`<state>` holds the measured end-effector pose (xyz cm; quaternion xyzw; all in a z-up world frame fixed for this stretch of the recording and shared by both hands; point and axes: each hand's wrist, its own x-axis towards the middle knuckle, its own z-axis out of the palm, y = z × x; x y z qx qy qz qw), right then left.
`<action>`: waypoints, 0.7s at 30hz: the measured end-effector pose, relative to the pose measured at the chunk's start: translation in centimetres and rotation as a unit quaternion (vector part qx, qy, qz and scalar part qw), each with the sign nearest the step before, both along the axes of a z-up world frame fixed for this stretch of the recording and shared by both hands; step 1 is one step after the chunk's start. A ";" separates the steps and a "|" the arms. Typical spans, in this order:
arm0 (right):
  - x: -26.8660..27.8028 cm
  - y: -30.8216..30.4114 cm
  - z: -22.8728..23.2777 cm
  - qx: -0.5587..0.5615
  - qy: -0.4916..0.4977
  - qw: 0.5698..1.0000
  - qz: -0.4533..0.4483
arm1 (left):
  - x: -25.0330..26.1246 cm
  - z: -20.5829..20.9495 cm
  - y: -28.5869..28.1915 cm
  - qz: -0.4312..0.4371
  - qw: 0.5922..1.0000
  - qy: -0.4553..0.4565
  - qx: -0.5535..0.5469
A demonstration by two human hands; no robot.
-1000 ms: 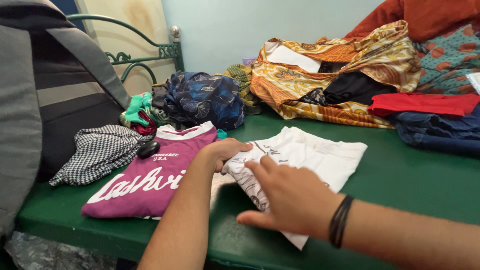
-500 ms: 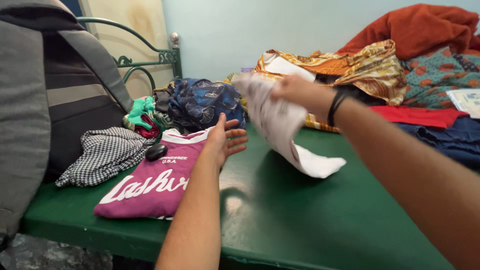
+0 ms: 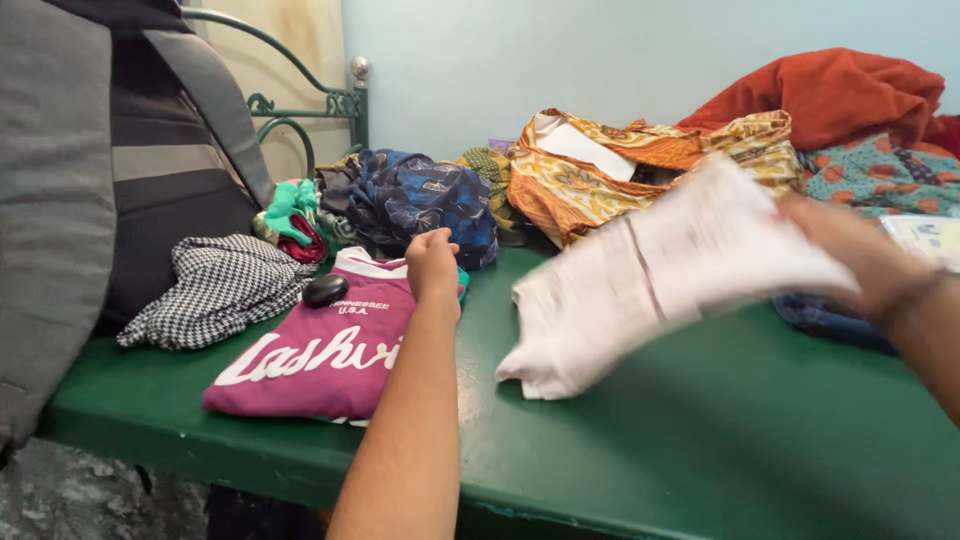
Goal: The person smooths out a white t-shirt on a green surface, then folds both sleeves inward and completes a final fold to compact the shirt.
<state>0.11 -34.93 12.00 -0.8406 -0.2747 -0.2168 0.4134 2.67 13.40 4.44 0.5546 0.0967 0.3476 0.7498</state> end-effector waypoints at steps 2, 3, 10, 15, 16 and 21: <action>0.6 -5.3 -6.9 0.226 0.338 0.911 -0.068 | -0.5 -0.3 -0.5 -0.001 0.998 0.022 0.061; 0.5 -7.8 -9.5 0.205 0.392 0.888 -0.127 | -0.6 -0.3 -0.6 0.018 0.993 0.037 0.107; -2.1 -12.6 -15.5 0.236 0.456 0.837 -0.191 | -2.4 -0.9 -1.7 0.190 0.886 0.089 0.413; -1.8 -10.5 -14.7 0.193 0.377 0.881 -0.212 | -2.7 -1.8 -1.9 0.212 0.847 0.083 0.480; -1.4 -10.5 -14.8 0.174 0.367 0.888 -0.217 | -2.6 -1.8 -1.8 0.217 0.840 0.084 0.489; 2.3 -13.1 -18.0 0.138 0.269 0.929 -0.213 | -3.9 -1.7 -2.2 0.260 0.767 0.095 0.579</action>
